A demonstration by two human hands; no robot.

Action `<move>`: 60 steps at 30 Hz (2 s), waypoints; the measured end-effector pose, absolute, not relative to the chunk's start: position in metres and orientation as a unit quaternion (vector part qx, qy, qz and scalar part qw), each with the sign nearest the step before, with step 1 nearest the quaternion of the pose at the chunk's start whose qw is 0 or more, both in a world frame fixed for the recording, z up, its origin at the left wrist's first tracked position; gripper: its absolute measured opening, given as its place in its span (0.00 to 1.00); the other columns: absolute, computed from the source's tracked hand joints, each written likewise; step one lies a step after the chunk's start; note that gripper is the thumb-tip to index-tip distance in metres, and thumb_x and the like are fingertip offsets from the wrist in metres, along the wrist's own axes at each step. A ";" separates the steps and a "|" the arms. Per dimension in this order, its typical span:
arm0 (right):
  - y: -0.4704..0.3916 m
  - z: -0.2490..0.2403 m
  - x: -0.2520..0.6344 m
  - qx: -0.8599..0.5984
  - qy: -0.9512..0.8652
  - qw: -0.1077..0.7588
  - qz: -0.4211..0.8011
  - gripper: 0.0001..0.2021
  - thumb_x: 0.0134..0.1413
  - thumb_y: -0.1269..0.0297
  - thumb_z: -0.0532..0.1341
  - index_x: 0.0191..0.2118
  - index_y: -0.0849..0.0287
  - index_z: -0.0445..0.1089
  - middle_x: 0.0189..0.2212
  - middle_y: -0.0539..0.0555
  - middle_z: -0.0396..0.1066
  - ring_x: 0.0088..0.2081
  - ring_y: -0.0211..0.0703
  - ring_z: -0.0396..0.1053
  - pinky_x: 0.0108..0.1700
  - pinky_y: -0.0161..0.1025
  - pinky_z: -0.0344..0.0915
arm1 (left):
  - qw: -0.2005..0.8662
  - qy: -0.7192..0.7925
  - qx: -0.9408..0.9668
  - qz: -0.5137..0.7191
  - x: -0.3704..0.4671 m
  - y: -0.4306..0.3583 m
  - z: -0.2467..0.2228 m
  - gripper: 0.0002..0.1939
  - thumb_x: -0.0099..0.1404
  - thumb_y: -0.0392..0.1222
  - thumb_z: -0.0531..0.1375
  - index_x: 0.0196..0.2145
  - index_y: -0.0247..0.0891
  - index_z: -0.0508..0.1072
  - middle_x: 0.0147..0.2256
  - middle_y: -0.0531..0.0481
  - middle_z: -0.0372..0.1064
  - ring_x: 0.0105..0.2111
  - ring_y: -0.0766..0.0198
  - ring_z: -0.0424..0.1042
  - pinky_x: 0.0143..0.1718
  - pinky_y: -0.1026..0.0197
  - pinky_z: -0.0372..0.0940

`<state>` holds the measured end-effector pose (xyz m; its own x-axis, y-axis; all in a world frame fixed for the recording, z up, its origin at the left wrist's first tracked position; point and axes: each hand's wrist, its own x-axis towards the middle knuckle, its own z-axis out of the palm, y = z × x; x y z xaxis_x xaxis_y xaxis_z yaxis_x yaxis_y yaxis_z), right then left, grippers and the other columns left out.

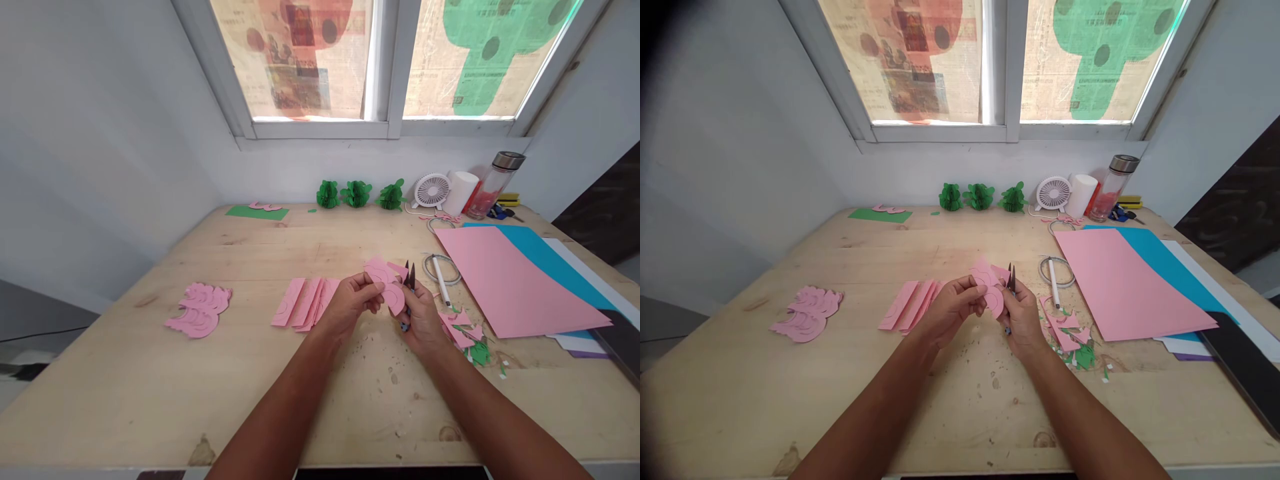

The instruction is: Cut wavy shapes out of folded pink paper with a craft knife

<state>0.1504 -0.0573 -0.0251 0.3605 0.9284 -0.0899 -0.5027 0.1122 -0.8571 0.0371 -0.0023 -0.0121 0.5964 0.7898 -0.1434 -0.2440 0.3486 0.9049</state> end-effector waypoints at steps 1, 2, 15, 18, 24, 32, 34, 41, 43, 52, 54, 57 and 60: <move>-0.057 -0.026 0.150 -0.431 -0.248 0.701 0.511 0.10 0.41 0.62 0.65 0.29 0.60 0.66 0.15 0.42 0.53 0.14 0.27 0.40 0.13 0.28 0.36 | 0.765 0.297 0.458 0.342 0.037 -0.002 -0.012 0.12 0.49 0.44 0.65 0.25 0.33 0.69 0.21 0.51 0.65 0.20 0.71 0.61 0.23 0.66 0.57; -0.057 -0.026 0.150 -0.432 -0.249 0.698 0.514 0.09 0.41 0.63 0.65 0.29 0.60 0.66 0.14 0.42 0.53 0.14 0.27 0.40 0.13 0.28 0.35 | 0.766 0.296 0.455 0.345 0.036 -0.001 -0.012 0.12 0.49 0.44 0.65 0.26 0.33 0.70 0.22 0.51 0.65 0.20 0.71 0.61 0.23 0.66 0.57; -0.056 -0.023 0.147 -0.462 -0.261 0.690 0.492 0.14 0.39 0.66 0.66 0.36 0.58 0.68 0.18 0.43 0.61 0.14 0.28 0.47 0.13 0.28 0.41 | 0.781 0.275 0.446 0.341 0.036 -0.003 -0.012 0.12 0.50 0.43 0.65 0.29 0.31 0.72 0.24 0.50 0.65 0.21 0.71 0.60 0.24 0.65 0.57; -0.056 -0.023 0.147 -0.459 -0.263 0.687 0.498 0.15 0.39 0.66 0.66 0.38 0.57 0.67 0.18 0.42 0.62 0.13 0.27 0.46 0.13 0.28 0.41 | 0.779 0.272 0.448 0.345 0.036 -0.003 -0.012 0.12 0.50 0.43 0.65 0.30 0.32 0.73 0.25 0.49 0.66 0.22 0.71 0.61 0.25 0.65 0.57; -0.056 -0.023 0.147 -0.490 -0.263 0.687 0.468 0.18 0.40 0.63 0.66 0.39 0.57 0.64 0.16 0.41 0.60 0.13 0.27 0.46 0.13 0.26 0.42 | 0.766 0.279 0.440 0.376 0.037 -0.002 -0.012 0.12 0.50 0.43 0.65 0.29 0.32 0.72 0.24 0.49 0.67 0.22 0.71 0.61 0.24 0.65 0.56; -0.058 -0.029 0.144 -0.490 -0.303 0.651 0.494 0.12 0.48 0.56 0.61 0.36 0.57 0.62 0.13 0.40 0.54 0.14 0.28 0.43 0.14 0.26 0.40 | 0.751 0.301 0.421 0.411 0.037 -0.001 -0.010 0.12 0.48 0.44 0.66 0.26 0.33 0.71 0.20 0.51 0.65 0.20 0.71 0.62 0.23 0.65 0.55; -0.060 -0.027 0.145 -0.490 -0.306 0.650 0.493 0.12 0.50 0.54 0.59 0.33 0.57 0.62 0.14 0.41 0.55 0.14 0.28 0.44 0.14 0.27 0.40 | 0.749 0.295 0.421 0.419 0.036 -0.001 -0.010 0.12 0.48 0.45 0.65 0.26 0.33 0.71 0.20 0.52 0.65 0.19 0.71 0.61 0.23 0.65 0.54; -0.062 -0.026 0.145 -0.497 -0.338 0.627 0.496 0.15 0.54 0.53 0.56 0.26 0.59 0.60 0.14 0.43 0.54 0.14 0.28 0.44 0.14 0.28 0.40 | 0.745 0.292 0.418 0.430 0.035 -0.001 -0.006 0.11 0.51 0.44 0.64 0.26 0.33 0.69 0.20 0.52 0.64 0.20 0.70 0.61 0.24 0.65 0.56; -0.061 -0.027 0.146 -0.507 -0.340 0.619 0.494 0.16 0.54 0.53 0.56 0.24 0.59 0.59 0.14 0.44 0.54 0.14 0.28 0.44 0.14 0.28 0.40 | 0.746 0.292 0.409 0.437 0.035 -0.002 -0.005 0.11 0.51 0.43 0.64 0.27 0.33 0.70 0.20 0.52 0.64 0.21 0.70 0.62 0.24 0.65 0.57; -0.061 -0.024 0.146 -0.505 -0.347 0.638 0.466 0.17 0.54 0.52 0.55 0.23 0.59 0.58 0.15 0.44 0.54 0.14 0.29 0.45 0.15 0.30 0.40 | 0.748 0.284 0.381 0.463 0.035 -0.001 -0.004 0.10 0.49 0.41 0.66 0.26 0.33 0.72 0.22 0.51 0.67 0.22 0.70 0.64 0.27 0.65 0.60; -0.062 -0.025 0.146 -0.493 -0.371 0.638 0.460 0.17 0.56 0.53 0.54 0.23 0.59 0.58 0.15 0.44 0.55 0.14 0.29 0.45 0.16 0.31 0.41 | 0.750 0.279 0.382 0.462 0.035 -0.001 -0.004 0.10 0.48 0.41 0.66 0.26 0.32 0.72 0.23 0.51 0.68 0.22 0.70 0.64 0.28 0.64 0.60; -0.062 -0.028 0.147 -0.478 -0.395 0.643 0.450 0.18 0.58 0.55 0.53 0.22 0.59 0.57 0.14 0.44 0.54 0.14 0.29 0.46 0.17 0.32 0.42 | 0.750 0.276 0.383 0.462 0.035 0.000 -0.004 0.10 0.49 0.41 0.66 0.26 0.32 0.72 0.24 0.50 0.68 0.24 0.69 0.65 0.30 0.64 0.61; -0.062 -0.029 0.147 -0.468 -0.410 0.642 0.447 0.18 0.59 0.55 0.52 0.22 0.59 0.57 0.14 0.44 0.54 0.14 0.29 0.46 0.18 0.32 0.42 | 0.751 0.273 0.383 0.463 0.036 0.000 -0.005 0.10 0.49 0.42 0.66 0.26 0.32 0.72 0.24 0.49 0.68 0.25 0.68 0.66 0.32 0.62 0.62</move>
<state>0.1473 -0.0623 -0.0288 0.2636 0.9585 0.1089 -0.1902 0.1623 -0.9682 0.0356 0.0001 -0.0047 0.4210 0.9053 -0.0560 -0.4872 0.2778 0.8280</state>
